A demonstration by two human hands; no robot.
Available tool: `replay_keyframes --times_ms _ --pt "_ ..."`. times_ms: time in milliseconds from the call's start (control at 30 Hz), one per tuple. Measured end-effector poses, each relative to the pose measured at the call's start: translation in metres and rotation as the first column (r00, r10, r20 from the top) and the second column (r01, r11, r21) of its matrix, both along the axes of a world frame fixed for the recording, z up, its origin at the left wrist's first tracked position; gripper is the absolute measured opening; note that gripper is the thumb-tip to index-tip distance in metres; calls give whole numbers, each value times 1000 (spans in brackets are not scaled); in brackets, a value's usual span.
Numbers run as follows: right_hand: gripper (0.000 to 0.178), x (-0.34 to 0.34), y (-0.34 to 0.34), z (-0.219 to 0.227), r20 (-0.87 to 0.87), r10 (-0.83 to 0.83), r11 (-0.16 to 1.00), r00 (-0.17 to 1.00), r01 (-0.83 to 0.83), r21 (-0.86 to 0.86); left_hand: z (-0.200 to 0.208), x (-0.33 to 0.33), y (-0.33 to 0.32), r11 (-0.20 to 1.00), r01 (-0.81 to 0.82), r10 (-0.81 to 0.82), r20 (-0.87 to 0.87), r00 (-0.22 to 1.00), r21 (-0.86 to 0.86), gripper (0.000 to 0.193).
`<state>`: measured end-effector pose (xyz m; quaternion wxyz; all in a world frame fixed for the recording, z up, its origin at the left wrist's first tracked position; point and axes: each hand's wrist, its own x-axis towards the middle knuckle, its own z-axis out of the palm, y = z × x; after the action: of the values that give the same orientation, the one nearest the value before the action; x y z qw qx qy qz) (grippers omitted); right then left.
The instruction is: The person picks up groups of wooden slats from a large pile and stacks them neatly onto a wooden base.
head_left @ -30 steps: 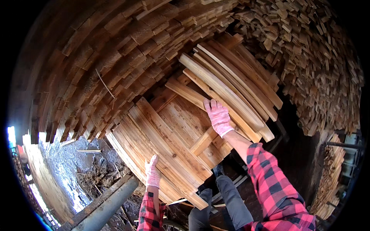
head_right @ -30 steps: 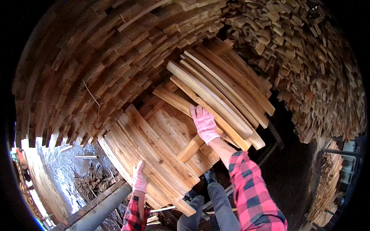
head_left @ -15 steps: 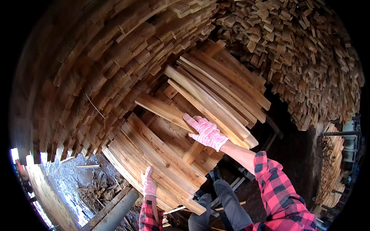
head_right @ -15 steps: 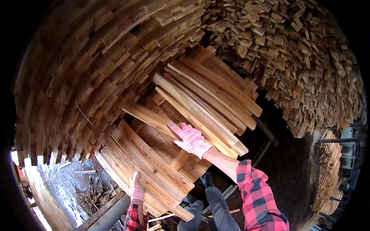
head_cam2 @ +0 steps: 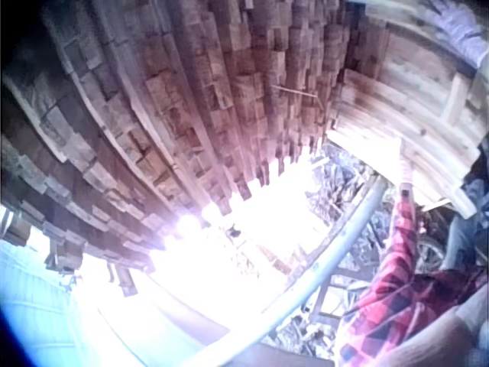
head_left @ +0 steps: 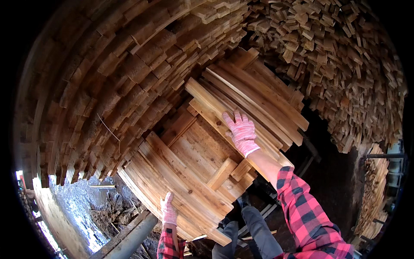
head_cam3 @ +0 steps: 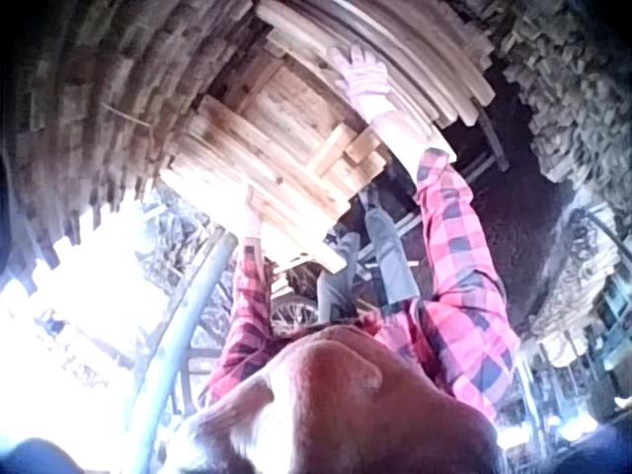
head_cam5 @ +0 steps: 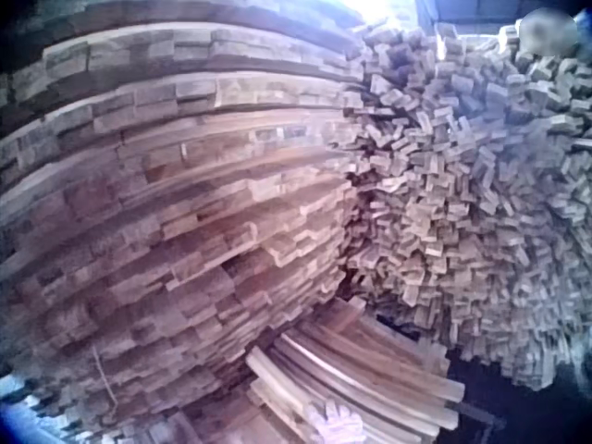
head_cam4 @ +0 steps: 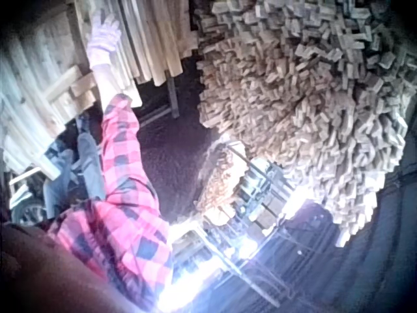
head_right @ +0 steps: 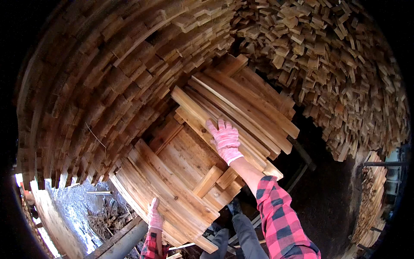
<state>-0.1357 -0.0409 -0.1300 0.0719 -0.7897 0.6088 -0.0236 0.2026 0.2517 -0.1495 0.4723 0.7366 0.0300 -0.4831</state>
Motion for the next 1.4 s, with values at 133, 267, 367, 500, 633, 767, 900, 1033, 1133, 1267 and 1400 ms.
replay_keyframes --times_ms 133,267,367,500,633,767,900,1033,1133,1267,1400 --pt "81 1 -12 6 -44 -15 998 999 18 60 -13 5 6 993 5 -10 -44 999 -118 75" --pt "79 25 8 60 -55 -71 963 996 82 258 -6 -1 -2 992 -24 20 -35 999 -122 72" --pt "72 54 48 35 67 -52 944 996 27 328 -4 -1 2 995 -20 18 -22 1000 -99 75" --pt "69 111 117 -20 460 75 978 885 -156 141 -11 1 -1 994 -15 13 -20 1000 -106 80" --pt "63 117 113 -16 525 -118 940 843 -75 332 -22 11 8 988 -22 5 -105 994 -155 85" --pt "38 59 51 -24 -33 -141 968 989 131 -214 -1 -1 0 996 4 -9 -59 998 -88 83" --pt "64 32 41 -34 -40 -93 994 995 95 47 -23 13 9 989 121 -121 5 993 -85 80" --pt "78 36 61 -17 118 15 967 993 -45 252 -29 13 9 990 41 -57 -118 991 -132 82" --pt "75 34 52 -7 80 17 948 997 -42 315 -29 14 13 996 43 -46 -44 998 -75 91" --pt "56 17 26 -4 39 -131 985 991 126 115 -34 19 19 995 68 -70 -29 997 -79 95" --pt "56 -9 -2 -23 -45 -134 991 990 132 -30 2 1 -1 995 95 -97 -63 993 -28 96"
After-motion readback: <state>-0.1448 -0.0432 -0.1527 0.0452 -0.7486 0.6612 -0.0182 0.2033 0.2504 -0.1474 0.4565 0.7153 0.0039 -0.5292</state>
